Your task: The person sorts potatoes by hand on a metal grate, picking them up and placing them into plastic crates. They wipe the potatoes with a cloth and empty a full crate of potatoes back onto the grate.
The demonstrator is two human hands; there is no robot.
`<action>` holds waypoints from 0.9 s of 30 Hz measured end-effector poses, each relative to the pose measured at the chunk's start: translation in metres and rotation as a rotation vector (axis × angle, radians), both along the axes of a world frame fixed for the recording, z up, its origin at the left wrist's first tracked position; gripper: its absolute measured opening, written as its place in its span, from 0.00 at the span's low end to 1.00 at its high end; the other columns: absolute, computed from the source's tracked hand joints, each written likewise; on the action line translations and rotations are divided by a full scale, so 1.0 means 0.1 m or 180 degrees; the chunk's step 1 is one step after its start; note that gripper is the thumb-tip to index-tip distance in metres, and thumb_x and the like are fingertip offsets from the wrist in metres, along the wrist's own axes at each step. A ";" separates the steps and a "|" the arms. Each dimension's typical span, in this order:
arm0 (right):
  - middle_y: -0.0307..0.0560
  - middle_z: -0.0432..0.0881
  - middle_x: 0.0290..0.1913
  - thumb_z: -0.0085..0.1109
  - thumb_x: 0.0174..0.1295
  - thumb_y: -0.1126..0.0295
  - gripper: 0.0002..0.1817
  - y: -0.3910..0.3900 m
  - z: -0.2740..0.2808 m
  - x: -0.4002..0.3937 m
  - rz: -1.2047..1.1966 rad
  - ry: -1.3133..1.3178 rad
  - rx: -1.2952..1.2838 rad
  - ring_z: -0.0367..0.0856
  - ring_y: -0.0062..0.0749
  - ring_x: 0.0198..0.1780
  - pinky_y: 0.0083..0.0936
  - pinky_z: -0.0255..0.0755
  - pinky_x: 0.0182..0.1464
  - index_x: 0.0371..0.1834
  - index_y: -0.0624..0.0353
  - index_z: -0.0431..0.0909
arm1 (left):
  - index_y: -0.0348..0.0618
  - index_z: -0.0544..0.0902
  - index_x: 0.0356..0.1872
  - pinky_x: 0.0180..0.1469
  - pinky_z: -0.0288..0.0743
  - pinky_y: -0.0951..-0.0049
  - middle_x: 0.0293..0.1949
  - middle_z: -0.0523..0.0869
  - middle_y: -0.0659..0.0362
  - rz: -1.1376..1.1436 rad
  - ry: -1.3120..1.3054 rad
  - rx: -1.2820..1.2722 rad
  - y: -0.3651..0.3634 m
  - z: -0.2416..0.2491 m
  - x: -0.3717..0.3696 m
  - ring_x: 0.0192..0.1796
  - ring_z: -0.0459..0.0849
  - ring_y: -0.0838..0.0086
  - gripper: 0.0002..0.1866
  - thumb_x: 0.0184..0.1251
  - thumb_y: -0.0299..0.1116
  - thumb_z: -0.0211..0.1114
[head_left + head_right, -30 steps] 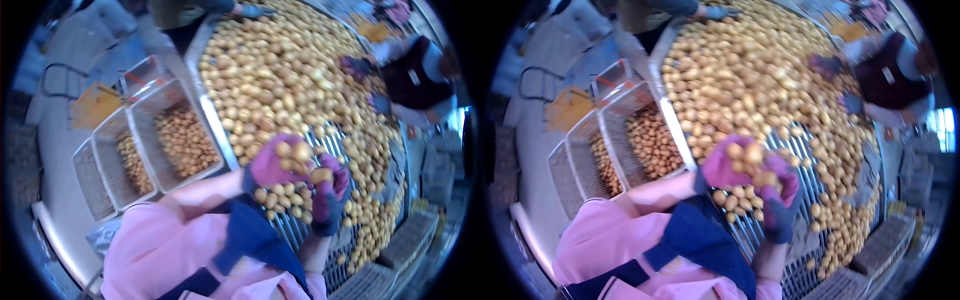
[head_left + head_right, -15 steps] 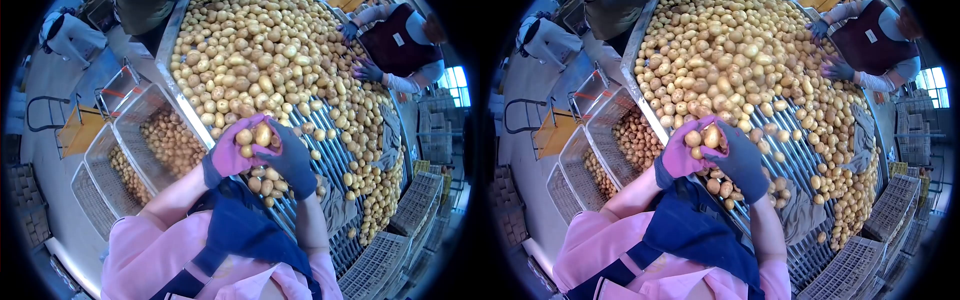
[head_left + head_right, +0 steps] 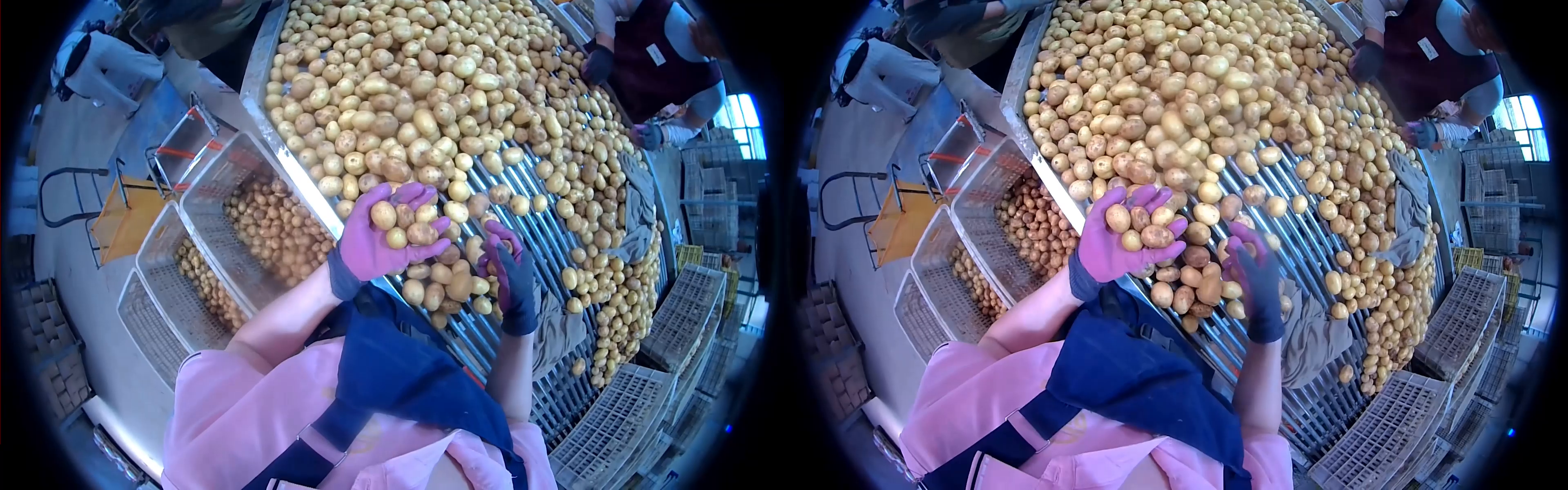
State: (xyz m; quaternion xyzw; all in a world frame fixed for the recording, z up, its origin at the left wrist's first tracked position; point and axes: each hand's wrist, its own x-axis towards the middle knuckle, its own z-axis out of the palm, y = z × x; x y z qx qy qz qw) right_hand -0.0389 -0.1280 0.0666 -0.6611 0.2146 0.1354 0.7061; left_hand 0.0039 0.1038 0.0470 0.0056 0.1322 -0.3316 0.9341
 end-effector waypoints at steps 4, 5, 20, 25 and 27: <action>0.37 0.76 0.39 0.59 0.61 0.63 0.25 0.26 0.08 0.03 0.0101 -0.0084 0.0186 0.73 0.15 0.34 0.15 0.70 0.35 0.59 0.61 0.69 | 0.48 0.68 0.61 0.64 0.61 0.43 0.64 0.66 0.59 0.0005 0.0003 -0.0023 0.02 -0.03 0.00 0.63 0.66 0.45 0.25 0.68 0.48 0.51; 0.38 0.76 0.41 0.60 0.61 0.64 0.26 0.33 0.12 0.03 0.0163 -0.0041 0.0130 0.75 0.18 0.38 0.16 0.71 0.40 0.61 0.62 0.69 | 0.48 0.68 0.61 0.64 0.61 0.43 0.64 0.66 0.59 0.0025 0.0006 -0.0017 0.03 -0.03 0.00 0.63 0.66 0.45 0.25 0.68 0.48 0.51; 0.41 0.72 0.49 0.46 0.68 0.52 0.28 0.21 0.19 0.01 0.0046 0.0048 0.1652 0.71 0.27 0.44 0.20 0.69 0.42 0.66 0.54 0.60 | 0.35 0.72 0.50 0.50 0.76 0.61 0.37 0.74 0.56 0.2582 -0.0258 -0.0532 1.78 -0.19 0.33 0.40 0.74 0.68 0.20 0.60 0.36 0.60; 0.44 0.70 0.54 0.43 0.68 0.49 0.29 0.26 0.24 0.05 -0.0305 -0.0040 0.1771 0.70 0.33 0.51 0.29 0.69 0.52 0.66 0.53 0.59 | 0.37 0.51 0.63 0.65 0.59 0.40 0.64 0.57 0.40 0.3810 0.0240 0.1144 3.04 -0.33 0.72 0.67 0.60 0.45 0.34 0.66 0.46 0.54; 0.50 0.65 0.64 0.39 0.68 0.46 0.31 0.27 0.15 0.11 -0.0364 -0.0229 0.2326 0.67 0.43 0.61 0.40 0.66 0.62 0.68 0.53 0.57 | 0.36 0.52 0.64 0.67 0.57 0.41 0.65 0.57 0.39 0.3398 0.0302 0.1180 2.85 -0.28 0.70 0.68 0.59 0.45 0.33 0.67 0.44 0.54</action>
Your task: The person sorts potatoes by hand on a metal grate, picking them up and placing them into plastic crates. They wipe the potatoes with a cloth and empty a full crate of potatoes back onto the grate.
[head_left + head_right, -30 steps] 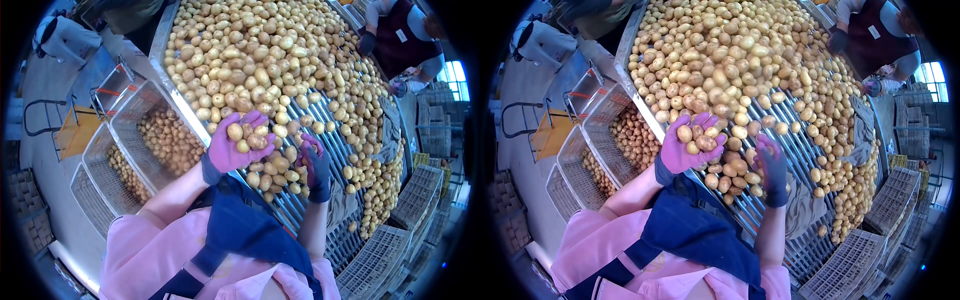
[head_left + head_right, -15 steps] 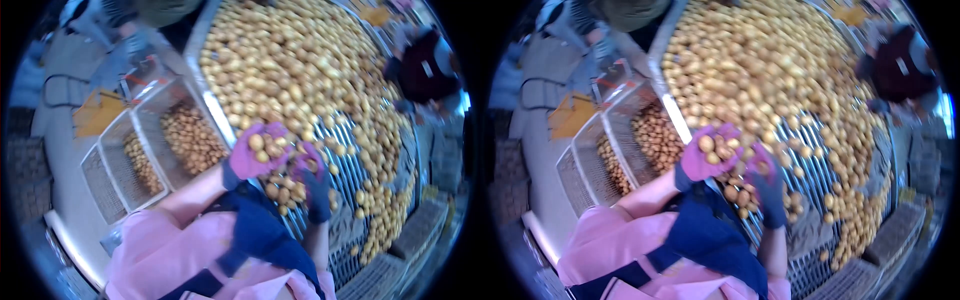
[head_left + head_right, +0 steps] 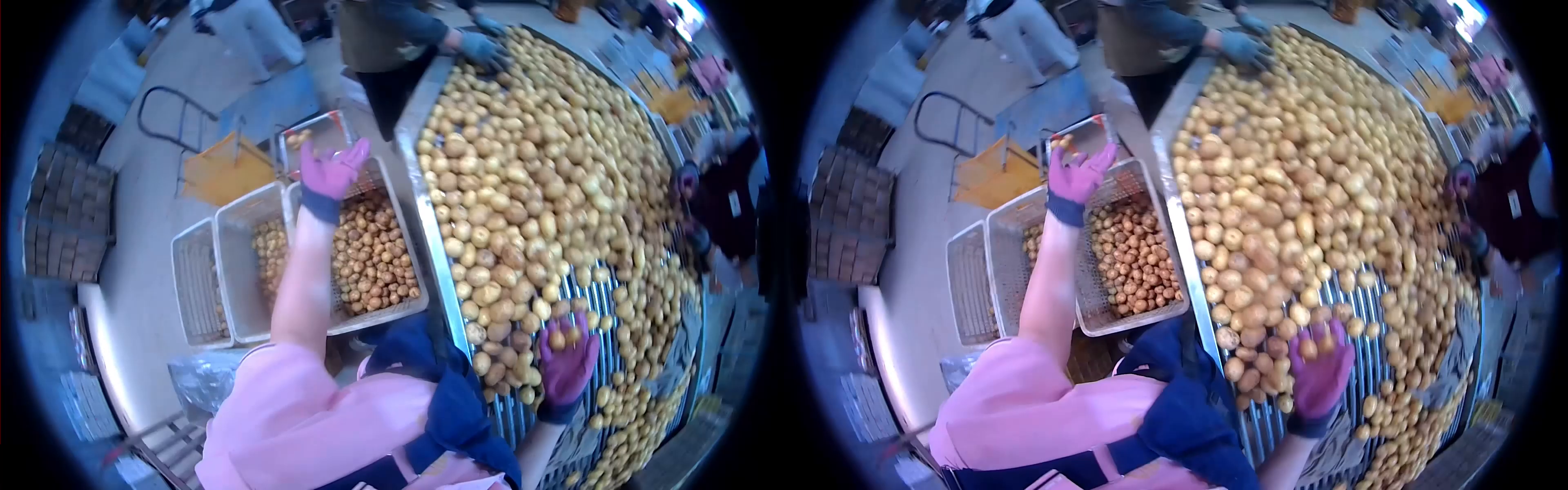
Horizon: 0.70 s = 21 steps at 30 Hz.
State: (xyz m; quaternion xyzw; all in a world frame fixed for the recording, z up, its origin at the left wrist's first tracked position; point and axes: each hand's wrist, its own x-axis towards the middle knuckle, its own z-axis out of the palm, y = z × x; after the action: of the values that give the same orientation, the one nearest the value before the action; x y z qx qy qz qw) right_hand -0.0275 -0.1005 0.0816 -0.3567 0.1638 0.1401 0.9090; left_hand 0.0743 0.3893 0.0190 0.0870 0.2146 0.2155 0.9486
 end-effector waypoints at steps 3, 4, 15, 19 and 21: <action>0.54 0.62 0.67 0.39 0.69 0.47 0.32 0.18 0.02 0.11 0.0448 -0.0609 0.0790 0.59 0.53 0.68 0.50 0.60 0.66 0.69 0.57 0.54 | 0.35 0.78 0.47 0.68 0.62 0.53 0.43 0.83 0.51 -0.1392 -0.0581 -0.0042 -0.99 -0.03 -0.08 0.55 0.78 0.57 0.15 0.70 0.35 0.51; 0.54 0.62 0.66 0.39 0.69 0.47 0.33 0.23 0.03 0.13 0.0251 -0.0300 0.0921 0.60 0.52 0.67 0.50 0.59 0.66 0.70 0.58 0.53 | 0.36 0.77 0.49 0.66 0.65 0.55 0.45 0.83 0.51 -0.1962 -0.0416 -0.0742 -1.42 -0.05 -0.19 0.54 0.79 0.59 0.14 0.70 0.34 0.51; 0.52 0.62 0.67 0.43 0.69 0.57 0.27 0.46 0.13 0.14 0.1035 -0.1326 -0.1727 0.59 0.40 0.69 0.34 0.54 0.69 0.67 0.61 0.60 | 0.42 0.70 0.58 0.55 0.74 0.66 0.53 0.77 0.56 -0.3800 -0.0102 -0.0123 -2.72 0.16 -0.62 0.54 0.78 0.69 0.20 0.73 0.42 0.47; 0.55 0.58 0.70 0.53 0.64 0.64 0.26 0.71 0.17 0.04 0.1424 -0.2055 -0.3432 0.52 0.41 0.73 0.34 0.49 0.70 0.64 0.62 0.66 | 0.43 0.72 0.55 0.51 0.78 0.67 0.47 0.79 0.57 -0.4129 -0.0238 -0.0682 -2.48 0.11 -0.78 0.50 0.78 0.70 0.18 0.73 0.44 0.48; 0.55 0.60 0.69 0.55 0.62 0.66 0.25 0.69 0.08 -0.06 0.1302 -0.1729 -0.3168 0.54 0.42 0.72 0.34 0.50 0.70 0.63 0.62 0.68 | 0.40 0.72 0.49 0.34 0.74 0.85 0.37 0.77 0.60 -0.3599 0.0231 -0.1600 -2.14 0.13 -0.82 0.34 0.76 0.78 0.16 0.70 0.42 0.51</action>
State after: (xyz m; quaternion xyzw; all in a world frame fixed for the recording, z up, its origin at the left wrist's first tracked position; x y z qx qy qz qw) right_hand -0.0333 -0.0318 0.0893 -0.7865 -0.1004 0.1225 0.5969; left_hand -0.0073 0.1756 0.0318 -0.0315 0.2117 -0.3806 0.8996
